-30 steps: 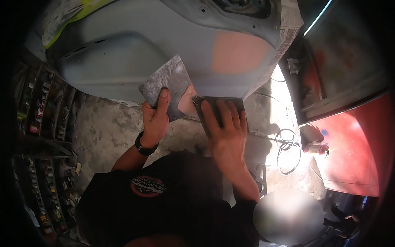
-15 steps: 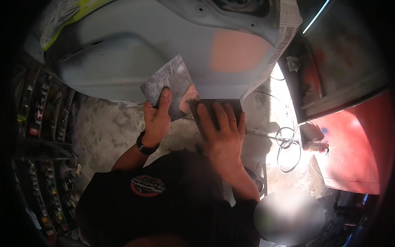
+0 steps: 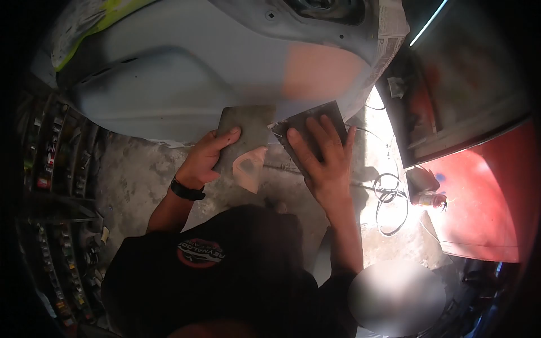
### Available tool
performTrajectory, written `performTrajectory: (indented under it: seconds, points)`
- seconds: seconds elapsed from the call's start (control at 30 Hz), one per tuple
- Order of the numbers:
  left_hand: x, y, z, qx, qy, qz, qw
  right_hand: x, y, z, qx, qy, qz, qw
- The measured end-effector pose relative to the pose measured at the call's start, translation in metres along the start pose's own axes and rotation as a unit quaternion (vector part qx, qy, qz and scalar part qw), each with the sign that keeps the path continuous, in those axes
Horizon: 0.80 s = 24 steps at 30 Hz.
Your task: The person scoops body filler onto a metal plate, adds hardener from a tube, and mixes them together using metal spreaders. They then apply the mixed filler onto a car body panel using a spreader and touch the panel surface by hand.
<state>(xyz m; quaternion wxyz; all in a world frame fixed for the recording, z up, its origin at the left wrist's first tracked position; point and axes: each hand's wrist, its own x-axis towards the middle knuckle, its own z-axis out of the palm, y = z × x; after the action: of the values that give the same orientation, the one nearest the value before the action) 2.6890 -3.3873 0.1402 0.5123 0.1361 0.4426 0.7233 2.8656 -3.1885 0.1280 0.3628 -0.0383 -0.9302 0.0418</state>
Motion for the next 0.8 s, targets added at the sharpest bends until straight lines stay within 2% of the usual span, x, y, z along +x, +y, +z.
performTrajectory:
  seconds: [0.03,0.13,0.23,0.27,0.37,0.47,0.57,0.63,0.73,0.8]
  points:
    - [0.000,-0.002,0.002,-0.036,-0.011,-0.010,0.999,-0.001,0.002,0.005,0.001,0.011,-0.015,1.000]
    - [0.004,-0.007,0.009,-0.058,-0.042,0.041,0.997,-0.007,0.017,0.007,-0.055,-0.042,-0.009,0.998]
    - [0.004,0.000,0.018,0.013,0.034,0.127,0.991,-0.021,0.028,0.006,-0.072,-0.086,0.025,0.993]
    - [0.008,-0.003,0.013,0.074,0.072,0.149,0.983,-0.024,0.030,0.003,-0.071,-0.098,0.036,0.992]
    - [0.017,-0.016,0.001,0.194,0.152,0.217,0.945,-0.013,0.000,-0.016,-0.018,-0.048,0.052,0.997]
    - [0.016,-0.020,0.018,0.196,0.159,0.280,0.926,-0.007,-0.027,-0.017,-0.021,-0.012,0.019,1.000]
    - [0.016,-0.022,0.024,0.194,0.152,0.302,0.921,-0.003,-0.036,-0.012,-0.023,-0.003,0.019,1.000]
    - [0.018,-0.025,0.032,0.182,0.161,0.333,0.911,-0.001,-0.043,-0.011,-0.028,-0.034,0.021,0.999]
    - [0.020,-0.028,0.028,0.186,0.171,0.319,0.913,-0.006,-0.050,-0.004,-0.020,-0.087,-0.001,0.996]
    - [0.017,-0.027,0.016,0.238,0.186,0.294,0.907,-0.018,-0.051,0.003,-0.035,-0.122,-0.038,0.991]
